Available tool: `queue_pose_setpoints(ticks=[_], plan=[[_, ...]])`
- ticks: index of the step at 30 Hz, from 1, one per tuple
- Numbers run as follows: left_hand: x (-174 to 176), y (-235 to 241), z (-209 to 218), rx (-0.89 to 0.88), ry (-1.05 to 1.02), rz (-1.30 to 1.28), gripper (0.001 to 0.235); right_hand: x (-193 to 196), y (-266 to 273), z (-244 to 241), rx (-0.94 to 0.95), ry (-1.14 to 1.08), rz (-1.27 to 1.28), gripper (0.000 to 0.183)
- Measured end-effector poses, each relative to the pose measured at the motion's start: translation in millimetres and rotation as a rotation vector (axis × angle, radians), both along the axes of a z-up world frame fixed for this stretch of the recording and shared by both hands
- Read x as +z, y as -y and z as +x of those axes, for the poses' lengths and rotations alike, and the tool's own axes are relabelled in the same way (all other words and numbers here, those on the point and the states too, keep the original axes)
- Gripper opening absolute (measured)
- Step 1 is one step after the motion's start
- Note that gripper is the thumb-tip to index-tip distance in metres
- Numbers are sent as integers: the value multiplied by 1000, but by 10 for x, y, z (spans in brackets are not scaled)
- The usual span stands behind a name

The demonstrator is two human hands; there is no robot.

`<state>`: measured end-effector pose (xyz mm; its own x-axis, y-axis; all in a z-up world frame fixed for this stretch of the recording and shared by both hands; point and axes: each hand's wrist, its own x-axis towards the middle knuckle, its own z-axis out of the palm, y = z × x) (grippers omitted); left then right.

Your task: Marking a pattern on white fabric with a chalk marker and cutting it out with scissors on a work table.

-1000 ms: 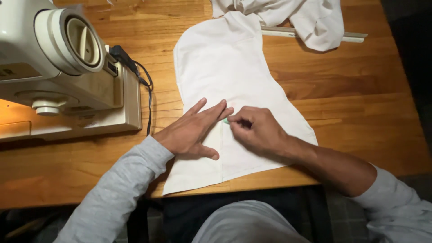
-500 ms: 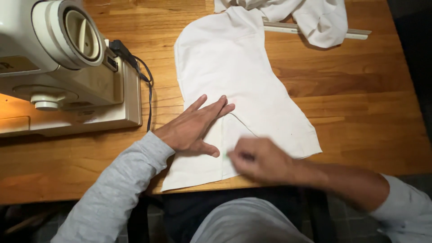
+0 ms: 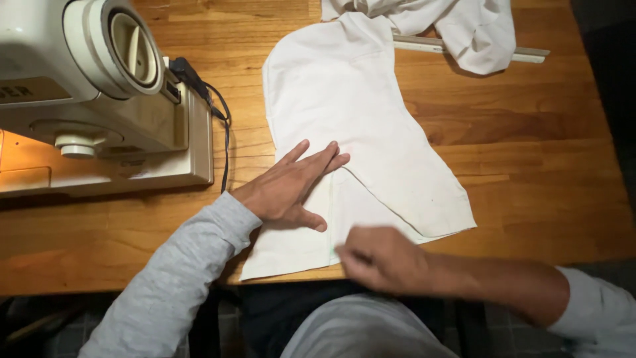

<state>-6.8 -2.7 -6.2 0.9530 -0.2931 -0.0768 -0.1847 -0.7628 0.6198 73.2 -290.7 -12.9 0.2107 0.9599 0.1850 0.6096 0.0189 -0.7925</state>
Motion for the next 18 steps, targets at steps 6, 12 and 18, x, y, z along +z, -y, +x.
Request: queue_pose_setpoints(ticks=[6, 12, 18], plan=[[67, 34, -13, 2, -13, -23, 156, 82, -206, 264, -48, -11, 92, 18], [184, 44, 5, 44, -68, -38, 154, 71, -552, 666, -182, 74, 79, 10], [201, 55, -47, 45, -77, -56, 152, -72, -13, -36, -15, -12, -19, 15]])
